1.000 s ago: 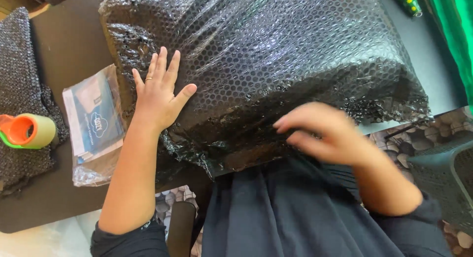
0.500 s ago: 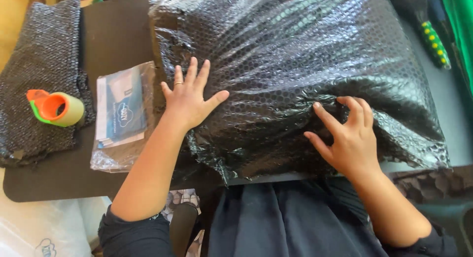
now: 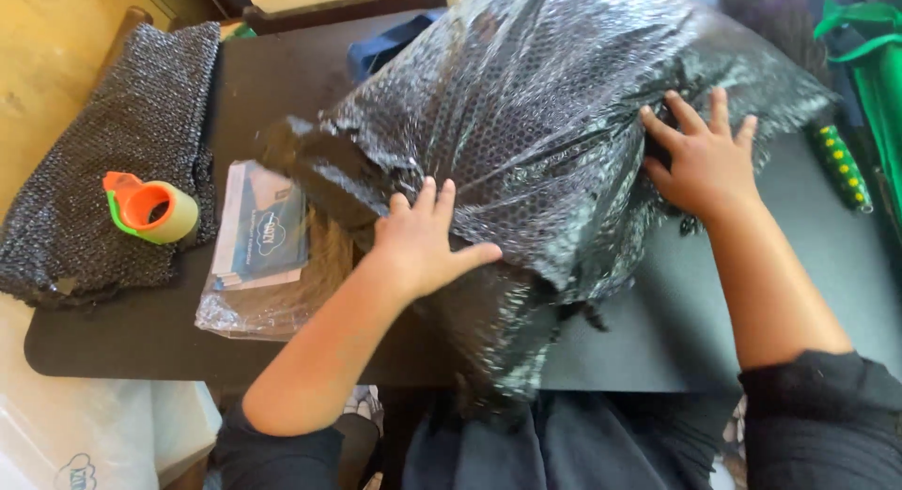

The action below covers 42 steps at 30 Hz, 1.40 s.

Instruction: Wrapping a blue tote bag with black bubble wrap and securing it with tape.

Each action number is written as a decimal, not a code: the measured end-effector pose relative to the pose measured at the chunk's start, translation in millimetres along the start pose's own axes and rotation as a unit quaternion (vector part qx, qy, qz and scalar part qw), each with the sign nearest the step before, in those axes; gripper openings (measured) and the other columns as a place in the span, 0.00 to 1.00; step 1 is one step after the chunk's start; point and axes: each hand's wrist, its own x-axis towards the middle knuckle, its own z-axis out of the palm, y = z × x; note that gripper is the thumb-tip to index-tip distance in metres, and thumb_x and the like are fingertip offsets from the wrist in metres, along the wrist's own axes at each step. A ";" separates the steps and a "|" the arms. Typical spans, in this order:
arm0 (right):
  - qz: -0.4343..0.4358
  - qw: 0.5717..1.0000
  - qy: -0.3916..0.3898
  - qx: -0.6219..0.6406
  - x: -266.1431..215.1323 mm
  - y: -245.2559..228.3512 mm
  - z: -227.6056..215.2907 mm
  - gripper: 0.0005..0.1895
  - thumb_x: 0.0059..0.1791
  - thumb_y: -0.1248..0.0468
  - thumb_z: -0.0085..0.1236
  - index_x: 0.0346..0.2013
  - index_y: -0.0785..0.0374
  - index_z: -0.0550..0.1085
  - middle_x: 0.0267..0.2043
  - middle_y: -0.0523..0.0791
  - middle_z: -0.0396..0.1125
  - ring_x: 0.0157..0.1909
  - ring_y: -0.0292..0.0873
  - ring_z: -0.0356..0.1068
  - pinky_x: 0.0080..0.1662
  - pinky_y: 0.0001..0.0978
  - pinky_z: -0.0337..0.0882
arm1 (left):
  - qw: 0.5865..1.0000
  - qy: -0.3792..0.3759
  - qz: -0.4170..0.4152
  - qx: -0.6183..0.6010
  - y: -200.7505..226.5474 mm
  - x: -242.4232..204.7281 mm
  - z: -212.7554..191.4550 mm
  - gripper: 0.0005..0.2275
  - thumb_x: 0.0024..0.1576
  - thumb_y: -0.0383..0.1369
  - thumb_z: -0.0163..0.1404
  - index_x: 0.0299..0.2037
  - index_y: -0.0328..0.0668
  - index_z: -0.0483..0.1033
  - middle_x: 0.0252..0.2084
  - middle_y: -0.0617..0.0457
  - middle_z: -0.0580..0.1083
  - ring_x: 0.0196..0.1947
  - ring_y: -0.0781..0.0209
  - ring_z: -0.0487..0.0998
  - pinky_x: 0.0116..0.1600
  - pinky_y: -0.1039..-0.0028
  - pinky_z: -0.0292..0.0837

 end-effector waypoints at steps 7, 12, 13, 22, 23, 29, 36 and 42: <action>-0.009 0.999 0.028 -0.039 41.5 -3.9 24.5 0.43 0.47 0.62 0.58 0.78 0.51 0.58 0.82 0.54 0.43 0.79 0.68 0.38 0.65 0.76 0.57 | 0.982 0.146 0.118 0.024 -20.3 9.0 15.9 0.47 0.54 0.72 0.38 0.72 0.39 0.61 0.68 0.36 0.66 0.62 0.29 0.68 0.60 0.51 0.70; -0.187 0.954 0.203 0.114 -53.0 -42.6 32.3 0.41 0.45 0.57 0.65 0.71 0.69 0.64 0.74 0.60 0.55 0.74 0.70 0.49 0.66 0.62 0.57 | 0.903 0.269 0.313 -0.122 -114.5 68.7 6.8 0.26 0.63 0.52 0.45 0.66 0.47 0.72 0.48 0.47 0.81 0.54 0.41 0.76 0.65 0.55 0.63; -0.242 0.930 0.185 0.204 -76.8 -62.9 32.3 0.42 0.49 0.49 0.60 0.72 0.65 0.62 0.77 0.56 0.51 0.78 0.65 0.43 0.72 0.57 0.48 | 0.876 0.316 0.338 -0.134 -135.4 86.5 8.3 0.25 0.64 0.49 0.44 0.69 0.49 0.69 0.43 0.53 0.82 0.53 0.48 0.77 0.65 0.58 0.62; -0.186 0.954 0.048 0.231 -172.9 -165.5 28.6 0.76 0.34 0.20 0.57 0.77 0.67 0.40 0.81 0.60 0.28 0.81 0.69 0.25 0.73 0.66 0.31 | 0.932 0.184 -0.022 -0.312 -197.5 112.6 -7.8 0.27 0.60 0.50 0.42 0.72 0.70 0.62 0.74 0.52 0.61 0.74 0.53 0.59 0.73 0.65 0.52; -0.184 0.954 0.050 0.232 -174.8 -172.4 24.3 0.76 0.34 0.20 0.57 0.77 0.67 0.40 0.81 0.60 0.28 0.81 0.69 0.25 0.73 0.66 0.31 | 0.933 0.184 -0.021 -0.310 -197.8 111.6 -3.5 0.27 0.60 0.50 0.42 0.72 0.70 0.62 0.74 0.52 0.61 0.74 0.53 0.59 0.73 0.65 0.52; -0.135 0.979 0.078 0.133 -173.3 -186.9 58.6 0.83 0.31 0.25 0.81 0.76 0.69 0.42 0.80 0.62 0.30 0.81 0.67 0.29 0.74 0.62 0.34 | 0.887 0.223 -0.040 -0.401 -210.3 120.0 20.8 0.22 0.61 0.47 0.44 0.66 0.66 0.70 0.69 0.60 0.67 0.68 0.64 0.65 0.71 0.69 0.55; -0.132 0.989 0.064 0.031 -146.2 -124.7 43.3 0.67 0.24 0.49 0.75 0.74 0.58 0.54 0.80 0.53 0.44 0.79 0.58 0.43 0.69 0.64 0.46 | 0.860 0.243 -0.051 -0.445 -209.2 112.4 65.2 0.20 0.63 0.45 0.44 0.65 0.58 0.71 0.62 0.57 0.70 0.61 0.64 0.69 0.66 0.71 0.60; -0.054 0.990 0.113 -0.066 -93.8 22.4 28.3 0.50 0.29 0.64 0.64 0.68 0.43 0.65 0.69 0.36 0.65 0.74 0.60 0.58 0.58 0.71 0.62 | 0.879 0.190 -0.003 -0.438 -117.7 32.6 110.2 0.29 0.55 0.45 0.49 0.68 0.50 0.63 0.74 0.56 0.64 0.66 0.60 0.69 0.69 0.67 0.59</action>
